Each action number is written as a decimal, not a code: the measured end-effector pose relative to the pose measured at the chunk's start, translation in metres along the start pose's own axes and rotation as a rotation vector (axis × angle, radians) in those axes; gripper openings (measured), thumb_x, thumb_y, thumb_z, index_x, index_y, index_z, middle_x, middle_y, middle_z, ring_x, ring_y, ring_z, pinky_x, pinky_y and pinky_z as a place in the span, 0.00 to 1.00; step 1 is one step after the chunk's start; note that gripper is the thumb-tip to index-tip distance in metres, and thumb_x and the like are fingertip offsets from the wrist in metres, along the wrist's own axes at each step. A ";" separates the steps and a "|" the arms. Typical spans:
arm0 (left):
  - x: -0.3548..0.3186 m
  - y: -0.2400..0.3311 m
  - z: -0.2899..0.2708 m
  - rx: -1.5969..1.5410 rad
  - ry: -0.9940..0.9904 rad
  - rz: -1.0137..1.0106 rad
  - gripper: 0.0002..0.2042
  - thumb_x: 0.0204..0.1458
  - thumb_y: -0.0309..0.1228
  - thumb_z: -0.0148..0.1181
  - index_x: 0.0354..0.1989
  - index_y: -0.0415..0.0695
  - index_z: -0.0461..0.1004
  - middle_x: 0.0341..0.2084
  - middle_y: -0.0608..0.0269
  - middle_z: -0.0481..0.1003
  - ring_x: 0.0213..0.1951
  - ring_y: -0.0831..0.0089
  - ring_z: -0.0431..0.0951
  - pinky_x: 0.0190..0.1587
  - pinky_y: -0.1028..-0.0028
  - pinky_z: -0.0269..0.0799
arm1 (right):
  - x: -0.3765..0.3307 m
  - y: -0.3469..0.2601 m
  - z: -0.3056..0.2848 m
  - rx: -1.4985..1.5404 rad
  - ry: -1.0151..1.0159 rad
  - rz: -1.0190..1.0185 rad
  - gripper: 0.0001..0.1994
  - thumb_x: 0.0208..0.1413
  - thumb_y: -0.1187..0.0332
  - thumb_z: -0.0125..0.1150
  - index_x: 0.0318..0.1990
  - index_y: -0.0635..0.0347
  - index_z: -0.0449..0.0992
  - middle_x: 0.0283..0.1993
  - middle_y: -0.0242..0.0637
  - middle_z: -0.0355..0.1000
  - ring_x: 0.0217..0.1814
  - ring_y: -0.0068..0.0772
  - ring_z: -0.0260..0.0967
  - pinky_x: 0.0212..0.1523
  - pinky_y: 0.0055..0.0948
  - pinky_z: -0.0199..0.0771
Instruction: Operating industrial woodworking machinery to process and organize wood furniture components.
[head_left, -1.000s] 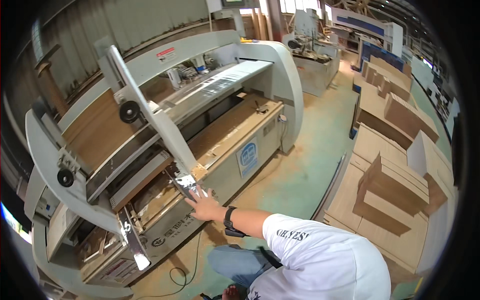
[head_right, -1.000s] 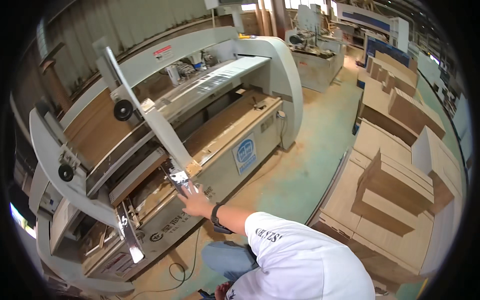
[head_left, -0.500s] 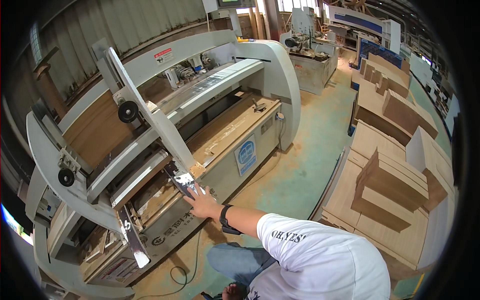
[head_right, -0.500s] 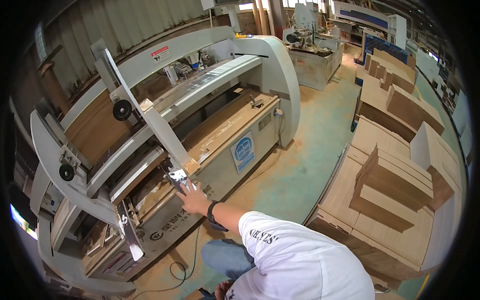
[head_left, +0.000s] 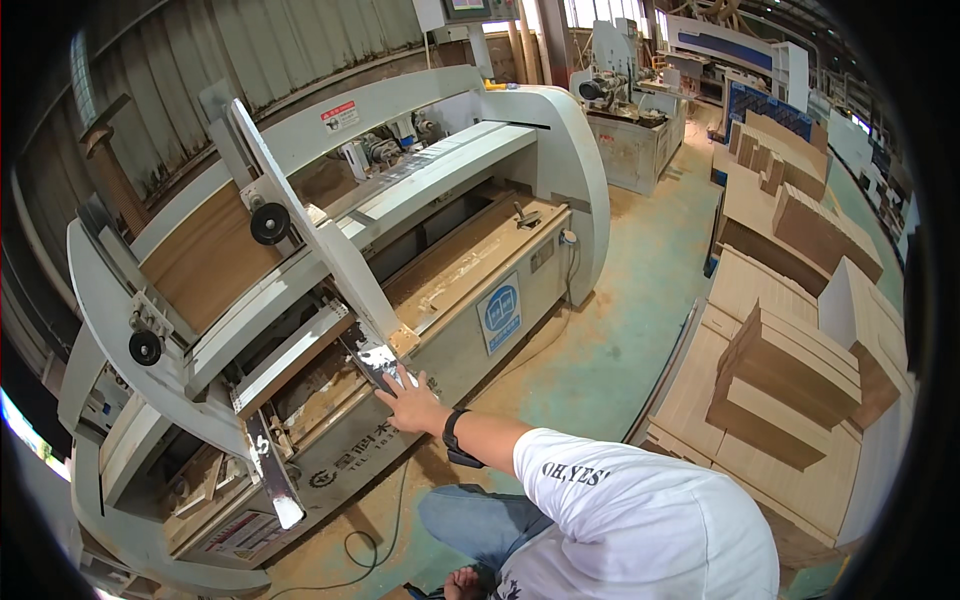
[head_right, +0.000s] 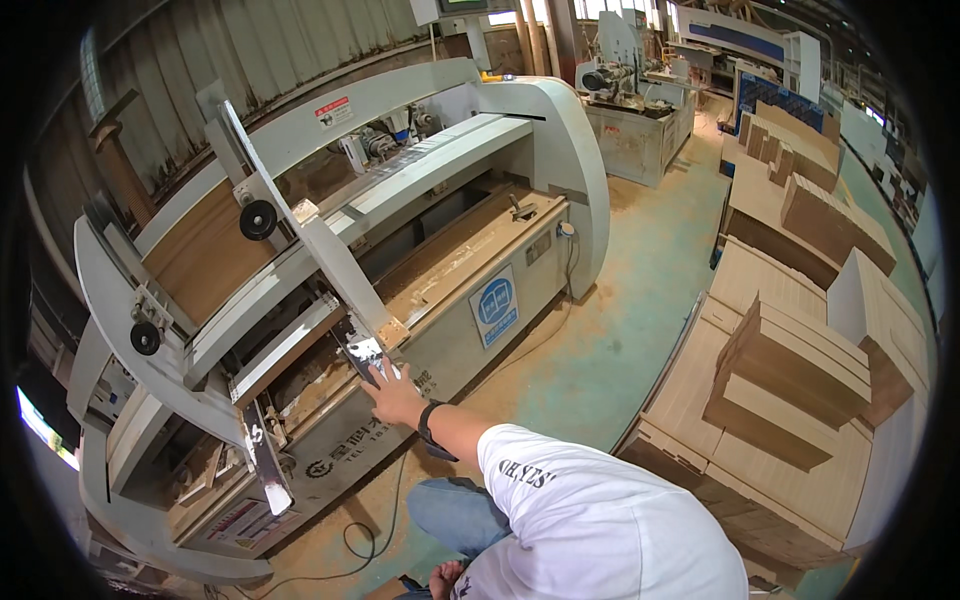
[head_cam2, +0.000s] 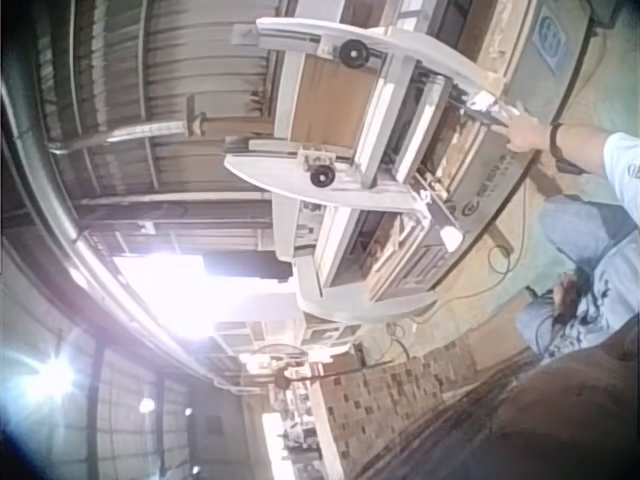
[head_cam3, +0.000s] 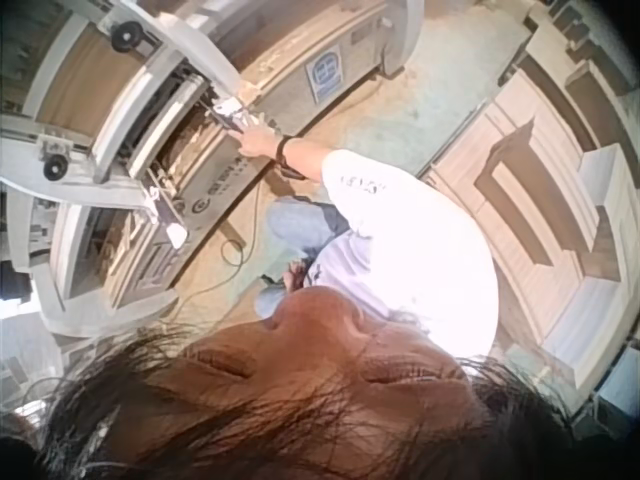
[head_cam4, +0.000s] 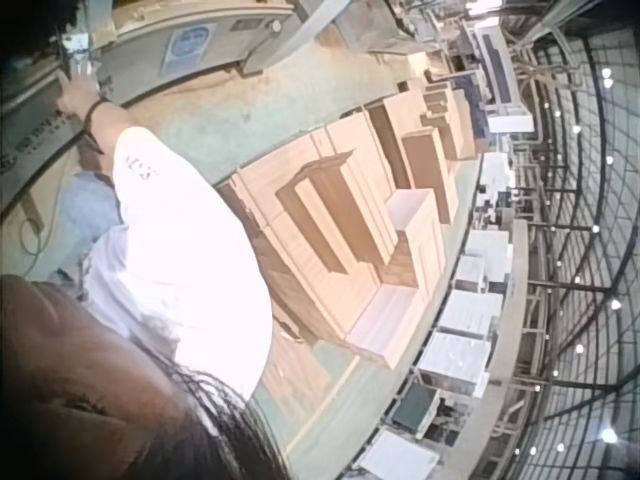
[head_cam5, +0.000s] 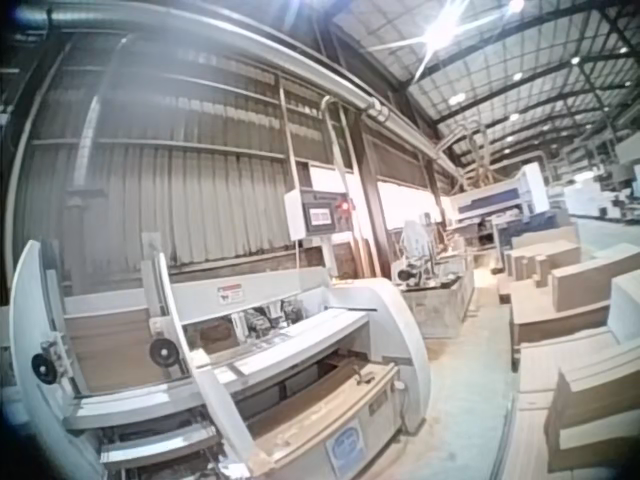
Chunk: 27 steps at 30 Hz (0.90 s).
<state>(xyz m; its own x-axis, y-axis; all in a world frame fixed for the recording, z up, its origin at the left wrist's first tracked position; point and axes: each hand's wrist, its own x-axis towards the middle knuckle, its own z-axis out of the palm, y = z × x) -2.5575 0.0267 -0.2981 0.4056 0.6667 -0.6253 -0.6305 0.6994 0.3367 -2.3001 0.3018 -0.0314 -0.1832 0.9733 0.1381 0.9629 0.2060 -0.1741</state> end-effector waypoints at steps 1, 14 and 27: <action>0.000 0.000 0.000 -0.002 -0.003 0.004 0.07 0.51 0.31 0.40 0.21 0.48 0.58 0.23 0.67 0.60 0.29 0.69 0.62 0.35 0.71 0.60 | 0.000 0.001 0.001 0.001 0.000 0.000 0.30 0.51 0.52 0.47 0.61 0.51 0.53 0.66 0.47 0.40 0.68 0.58 0.31 0.55 0.65 0.42; 0.001 -0.018 -0.060 -0.334 -0.463 0.163 0.10 0.56 0.36 0.36 0.32 0.46 0.63 0.30 0.63 0.70 0.41 0.64 0.70 0.49 0.67 0.63 | 0.010 -0.012 0.003 0.046 -0.009 0.004 0.31 0.49 0.50 0.47 0.61 0.47 0.52 0.67 0.42 0.40 0.69 0.53 0.29 0.58 0.64 0.38; 0.010 -0.028 -0.069 -0.234 0.064 0.145 0.08 0.55 0.34 0.40 0.34 0.44 0.64 0.35 0.59 0.67 0.44 0.59 0.67 0.50 0.63 0.62 | 0.009 -0.011 0.001 -0.003 -0.085 0.034 0.31 0.51 0.51 0.46 0.62 0.45 0.49 0.68 0.39 0.36 0.69 0.51 0.27 0.60 0.61 0.37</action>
<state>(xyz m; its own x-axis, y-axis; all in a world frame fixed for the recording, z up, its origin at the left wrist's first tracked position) -2.5819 -0.0040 -0.3625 0.2623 0.7328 -0.6279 -0.8173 0.5146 0.2591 -2.3121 0.3085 -0.0294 -0.1663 0.9849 0.0488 0.9695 0.1724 -0.1742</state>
